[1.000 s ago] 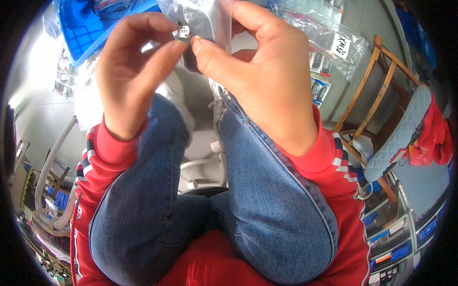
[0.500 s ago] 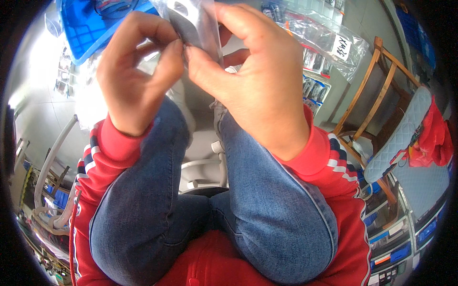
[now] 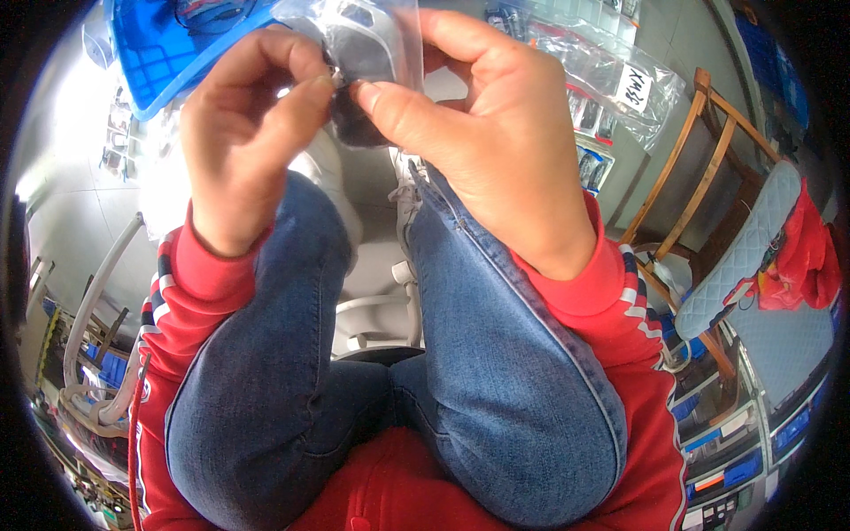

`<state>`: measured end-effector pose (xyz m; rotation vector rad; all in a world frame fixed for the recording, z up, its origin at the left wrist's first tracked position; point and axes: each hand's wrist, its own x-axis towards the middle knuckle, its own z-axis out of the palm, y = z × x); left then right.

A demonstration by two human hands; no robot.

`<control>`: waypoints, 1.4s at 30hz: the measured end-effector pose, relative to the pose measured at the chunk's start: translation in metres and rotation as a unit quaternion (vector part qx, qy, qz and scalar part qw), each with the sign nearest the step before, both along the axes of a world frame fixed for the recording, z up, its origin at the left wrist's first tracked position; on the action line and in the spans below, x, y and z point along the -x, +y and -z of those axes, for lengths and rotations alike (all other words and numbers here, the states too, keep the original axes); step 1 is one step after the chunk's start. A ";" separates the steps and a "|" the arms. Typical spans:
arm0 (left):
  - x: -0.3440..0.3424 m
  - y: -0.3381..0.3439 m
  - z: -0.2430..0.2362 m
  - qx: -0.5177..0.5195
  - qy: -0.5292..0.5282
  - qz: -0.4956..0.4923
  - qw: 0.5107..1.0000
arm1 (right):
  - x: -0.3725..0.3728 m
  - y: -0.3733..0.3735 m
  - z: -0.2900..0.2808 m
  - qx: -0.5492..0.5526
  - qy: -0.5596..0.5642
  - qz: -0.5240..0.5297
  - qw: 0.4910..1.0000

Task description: The person sits on the floor and handles several car key fobs in plastic bags. They write on a bag with a marker, open a bag to remove a key fob, use pliers to pry open the fob, and inspect the internal components. The person then closes the fob and places it back into a bag.

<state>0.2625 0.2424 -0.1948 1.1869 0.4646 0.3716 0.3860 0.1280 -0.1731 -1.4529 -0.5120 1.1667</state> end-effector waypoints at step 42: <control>0.010 0.022 0.029 0.086 0.033 -0.029 0.995 | -0.025 -0.012 0.007 0.052 0.059 0.077 0.994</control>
